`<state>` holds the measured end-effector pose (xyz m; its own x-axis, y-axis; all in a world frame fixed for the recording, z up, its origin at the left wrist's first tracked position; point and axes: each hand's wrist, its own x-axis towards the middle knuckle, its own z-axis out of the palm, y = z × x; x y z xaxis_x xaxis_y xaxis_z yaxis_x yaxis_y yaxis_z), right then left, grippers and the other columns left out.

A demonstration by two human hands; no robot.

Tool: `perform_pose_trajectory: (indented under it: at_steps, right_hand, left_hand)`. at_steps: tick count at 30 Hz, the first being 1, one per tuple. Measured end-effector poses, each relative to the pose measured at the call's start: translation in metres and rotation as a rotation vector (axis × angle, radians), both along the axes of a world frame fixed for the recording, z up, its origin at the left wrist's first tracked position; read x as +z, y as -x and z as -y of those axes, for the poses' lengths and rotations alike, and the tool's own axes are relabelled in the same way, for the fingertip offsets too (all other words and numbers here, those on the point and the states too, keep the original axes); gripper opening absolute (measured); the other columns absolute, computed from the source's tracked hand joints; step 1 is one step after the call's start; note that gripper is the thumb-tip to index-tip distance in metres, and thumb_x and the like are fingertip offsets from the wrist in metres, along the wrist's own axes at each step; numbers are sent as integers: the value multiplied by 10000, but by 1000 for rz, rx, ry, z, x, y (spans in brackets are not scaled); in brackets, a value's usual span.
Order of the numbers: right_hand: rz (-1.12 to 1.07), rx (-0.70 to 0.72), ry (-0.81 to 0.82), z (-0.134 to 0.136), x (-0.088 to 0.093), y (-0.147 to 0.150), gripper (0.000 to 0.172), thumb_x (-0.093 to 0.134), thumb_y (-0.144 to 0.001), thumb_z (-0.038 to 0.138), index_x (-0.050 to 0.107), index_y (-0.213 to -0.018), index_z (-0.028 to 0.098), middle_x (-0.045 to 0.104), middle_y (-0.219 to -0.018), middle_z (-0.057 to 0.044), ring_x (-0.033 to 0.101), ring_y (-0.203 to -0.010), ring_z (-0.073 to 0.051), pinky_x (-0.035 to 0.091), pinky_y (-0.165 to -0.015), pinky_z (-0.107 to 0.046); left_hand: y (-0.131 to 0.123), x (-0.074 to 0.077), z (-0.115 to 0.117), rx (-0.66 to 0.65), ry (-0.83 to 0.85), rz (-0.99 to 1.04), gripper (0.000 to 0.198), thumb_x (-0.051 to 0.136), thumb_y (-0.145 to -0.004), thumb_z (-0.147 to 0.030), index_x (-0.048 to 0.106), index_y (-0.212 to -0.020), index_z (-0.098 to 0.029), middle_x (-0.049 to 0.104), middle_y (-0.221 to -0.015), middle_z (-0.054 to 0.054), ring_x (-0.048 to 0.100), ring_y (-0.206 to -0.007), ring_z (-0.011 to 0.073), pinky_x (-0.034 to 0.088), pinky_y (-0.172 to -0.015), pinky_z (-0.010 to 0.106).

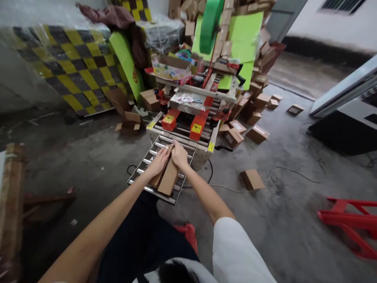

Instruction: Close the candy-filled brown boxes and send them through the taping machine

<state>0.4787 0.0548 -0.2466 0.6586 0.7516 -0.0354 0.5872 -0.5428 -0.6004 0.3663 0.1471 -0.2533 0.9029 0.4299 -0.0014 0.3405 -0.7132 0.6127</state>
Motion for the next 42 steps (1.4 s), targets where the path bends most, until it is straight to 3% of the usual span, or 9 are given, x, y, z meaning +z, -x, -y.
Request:
perform_pose_trajectory:
  at_steps: [6, 11, 17, 22, 28, 32, 34, 37, 42]
  right_hand:
    - [35, -132, -103, -5, 1, -7, 426, 324, -978, 227, 563, -1319, 137, 642, -1278, -146, 567, -1194, -283, 343, -1104, -439]
    - [119, -283, -130, 6, 4, 29, 569, 274, -998, 293, 333, -1531, 103, 401, -1532, -225, 333, -1443, -316, 183, -1183, -573]
    - [207, 163, -116, 62, -13, 122, 995, 538, -881, 635, 144, -1594, 64, 135, -1647, -230, 108, -1532, -379, 123, -1214, -607]
    - [327, 281, -41, 55, -14, 99, 944, 702, -835, 448, 261, -1560, 35, 215, -1617, -258, 201, -1504, -392, 175, -1226, -543]
    - [376, 240, 68, -1, 27, -17, 724, 678, -870, 338, 421, -1458, 3, 450, -1480, -272, 408, -1399, -330, 306, -1156, -444]
    - [317, 205, -10, -42, 35, -76, 641, 411, -966, 402, 503, -1327, -120, 459, -1292, -480, 472, -1319, -449, 377, -997, -586]
    - [361, -8, -119, -60, 11, -85, 730, 393, -960, 479, 420, -1436, -75, 398, -1349, -476, 395, -1367, -516, 351, -957, -673]
    - [452, 10, -280, -54, -39, -63, 793, 360, -945, 532, 265, -1569, 52, 262, -1530, -374, 235, -1474, -475, 280, -1022, -719]
    - [322, 171, -214, 10, -125, -1, 730, 374, -856, 649, 477, -1460, 252, 440, -1488, -228, 474, -1326, -474, 346, -1017, -749]
  left_hand:
    - [-3, 20, 22, 99, -273, -240, 519, 336, -1017, -374, 405, -1518, -258, 206, -1651, 173, 562, -1275, 387, 457, -1056, 543]
    - [-4, 25, 22, 157, -72, -221, 503, 376, -1004, -371, 442, -1491, -263, 292, -1615, 174, 531, -1321, 368, 433, -1080, 539]
    - [-10, 18, -1, 82, 186, -75, 502, 411, -960, -263, 514, -1442, -171, 471, -1540, 107, 445, -1419, 223, 333, -1190, 337]
    - [13, 9, -16, 141, 282, 13, 567, 425, -925, -232, 457, -1476, -99, 475, -1531, 138, 426, -1437, 240, 313, -1217, 394]
    - [101, 4, -4, 377, 358, 154, 451, 452, -924, -273, 592, -1326, -121, 674, -1285, 145, 632, -1205, 279, 478, -1097, 472]
    - [159, 21, 10, 508, 277, 167, 311, 516, -912, -300, 687, -1166, -243, 720, -1187, 82, 681, -1100, 228, 577, -966, 353]
    - [197, 35, -3, 618, 120, 188, 319, 509, -924, -350, 649, -1208, -310, 684, -1251, 52, 663, -1130, 214, 601, -909, 345]
    - [282, 74, -39, 897, -343, 207, 353, 495, -930, -399, 571, -1258, -292, 620, -1307, 57, 593, -1218, 242, 540, -1018, 404]
    - [450, 173, -119, 1348, -824, 129, 543, 552, -898, -421, 454, -1304, -74, 435, -1384, 230, 351, -1355, 374, 289, -1163, 563]
